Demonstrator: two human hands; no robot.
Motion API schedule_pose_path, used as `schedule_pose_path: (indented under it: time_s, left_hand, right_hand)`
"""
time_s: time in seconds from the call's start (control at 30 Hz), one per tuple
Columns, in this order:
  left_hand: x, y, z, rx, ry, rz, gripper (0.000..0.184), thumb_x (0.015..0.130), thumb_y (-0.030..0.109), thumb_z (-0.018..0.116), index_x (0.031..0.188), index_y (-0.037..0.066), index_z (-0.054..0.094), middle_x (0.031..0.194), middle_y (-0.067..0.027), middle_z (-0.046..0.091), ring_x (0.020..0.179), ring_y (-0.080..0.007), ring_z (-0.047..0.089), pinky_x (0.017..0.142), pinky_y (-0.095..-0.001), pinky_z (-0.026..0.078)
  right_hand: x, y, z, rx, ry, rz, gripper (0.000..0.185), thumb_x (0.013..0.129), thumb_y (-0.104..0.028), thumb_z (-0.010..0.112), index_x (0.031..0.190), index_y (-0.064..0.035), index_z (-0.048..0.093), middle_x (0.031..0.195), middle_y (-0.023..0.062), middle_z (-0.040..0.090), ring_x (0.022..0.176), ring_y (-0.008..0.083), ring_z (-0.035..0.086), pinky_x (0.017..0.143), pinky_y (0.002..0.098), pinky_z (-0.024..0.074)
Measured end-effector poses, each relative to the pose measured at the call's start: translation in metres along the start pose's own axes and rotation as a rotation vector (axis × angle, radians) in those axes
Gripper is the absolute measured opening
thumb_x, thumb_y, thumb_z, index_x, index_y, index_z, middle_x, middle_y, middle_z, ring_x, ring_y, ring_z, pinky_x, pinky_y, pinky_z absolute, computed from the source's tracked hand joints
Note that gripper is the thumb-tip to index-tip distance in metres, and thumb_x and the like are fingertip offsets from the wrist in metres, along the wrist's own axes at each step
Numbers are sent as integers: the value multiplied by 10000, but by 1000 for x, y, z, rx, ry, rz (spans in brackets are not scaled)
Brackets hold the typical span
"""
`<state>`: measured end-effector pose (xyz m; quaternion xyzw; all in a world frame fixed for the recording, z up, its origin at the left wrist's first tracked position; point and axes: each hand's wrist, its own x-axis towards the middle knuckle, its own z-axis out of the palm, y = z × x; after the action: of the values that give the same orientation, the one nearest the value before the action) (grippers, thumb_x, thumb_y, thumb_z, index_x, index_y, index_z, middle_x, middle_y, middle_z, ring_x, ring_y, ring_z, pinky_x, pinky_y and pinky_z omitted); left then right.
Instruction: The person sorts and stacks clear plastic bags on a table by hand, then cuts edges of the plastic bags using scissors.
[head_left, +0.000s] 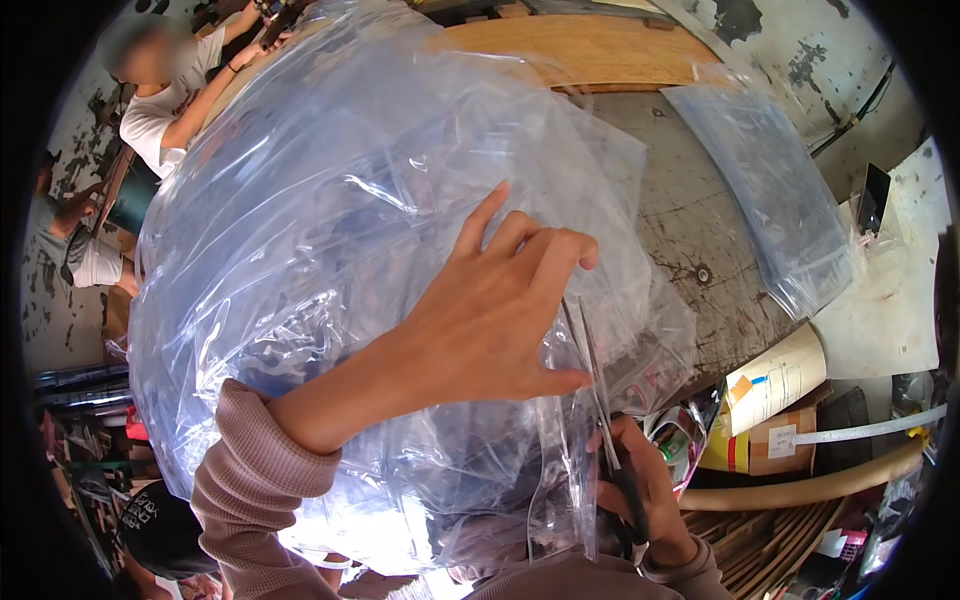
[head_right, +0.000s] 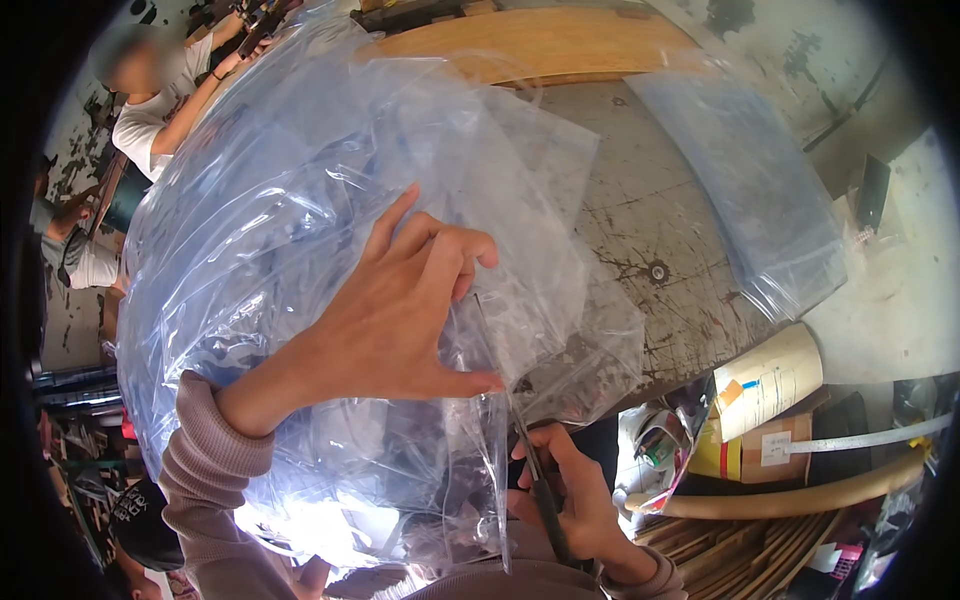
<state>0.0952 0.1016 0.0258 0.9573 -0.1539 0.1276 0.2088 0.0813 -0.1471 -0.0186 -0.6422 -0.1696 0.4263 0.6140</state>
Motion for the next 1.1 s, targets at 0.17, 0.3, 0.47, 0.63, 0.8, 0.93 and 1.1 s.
schedule_pose_path:
  time_s: [0.17, 0.3, 0.47, 0.63, 0.8, 0.93, 1.1]
  left_hand:
    - [0, 1, 0, -9, -17, -6, 739, 608, 454, 787, 1107, 49, 423, 737, -26, 423, 865, -217, 489, 1086, -547, 158]
    - [-1, -1, 1, -3, -15, 5, 723, 620, 459, 779, 1104, 54, 426, 752, -29, 426, 868, -220, 488, 1082, -553, 158]
    - [-2, -1, 1, -8, -11, 8, 714, 627, 466, 771, 1102, 55, 429, 763, -32, 426, 869, -222, 486, 1080, -558, 158]
    - [-2, 0, 2, -18, 8, 13, 725, 613, 445, 785, 1109, 54, 429, 757, -32, 419, 863, -221, 485, 1076, -557, 168]
    - [-2, 0, 2, -15, 21, 20, 727, 602, 424, 797, 1109, 54, 431, 761, -35, 417, 856, -221, 483, 1073, -556, 176]
    - [-2, 0, 2, -30, 26, 14, 729, 589, 402, 811, 1104, 52, 431, 767, -38, 416, 852, -224, 482, 1072, -555, 181]
    - [-1, 4, -4, -51, -58, -26, 751, 601, 310, 825, 1148, 52, 379, 991, -86, 516, 1011, -285, 488, 1083, -555, 168]
  right_hand:
    - [-1, -1, 3, -142, -4, -71, 465, 751, -160, 729, 1087, -18, 441, 780, 61, 501, 689, 113, 484, 618, 249, 408]
    - [-2, -3, 2, -167, -25, -61, 496, 755, -198, 737, 1099, -18, 427, 785, 66, 497, 701, 127, 489, 612, 252, 409]
    - [-1, -6, 5, -148, -26, -34, 493, 758, -201, 736, 1089, -15, 422, 789, 64, 496, 696, 135, 492, 604, 258, 412]
    - [-1, -8, 6, -212, -6, -27, 479, 764, -203, 732, 1074, -17, 418, 818, 68, 503, 689, 139, 494, 598, 269, 423]
    - [1, -10, 8, -211, 18, -33, 462, 764, -212, 733, 1055, -20, 431, 820, 75, 515, 680, 141, 505, 595, 273, 427]
    - [2, -13, 7, -284, 42, -41, 473, 750, -285, 744, 1019, -21, 460, 741, 65, 516, 635, 142, 511, 583, 278, 425]
    - [2, -12, 6, -232, 70, -15, 529, 706, -380, 768, 984, -27, 490, 677, 46, 510, 613, 123, 504, 563, 264, 407]
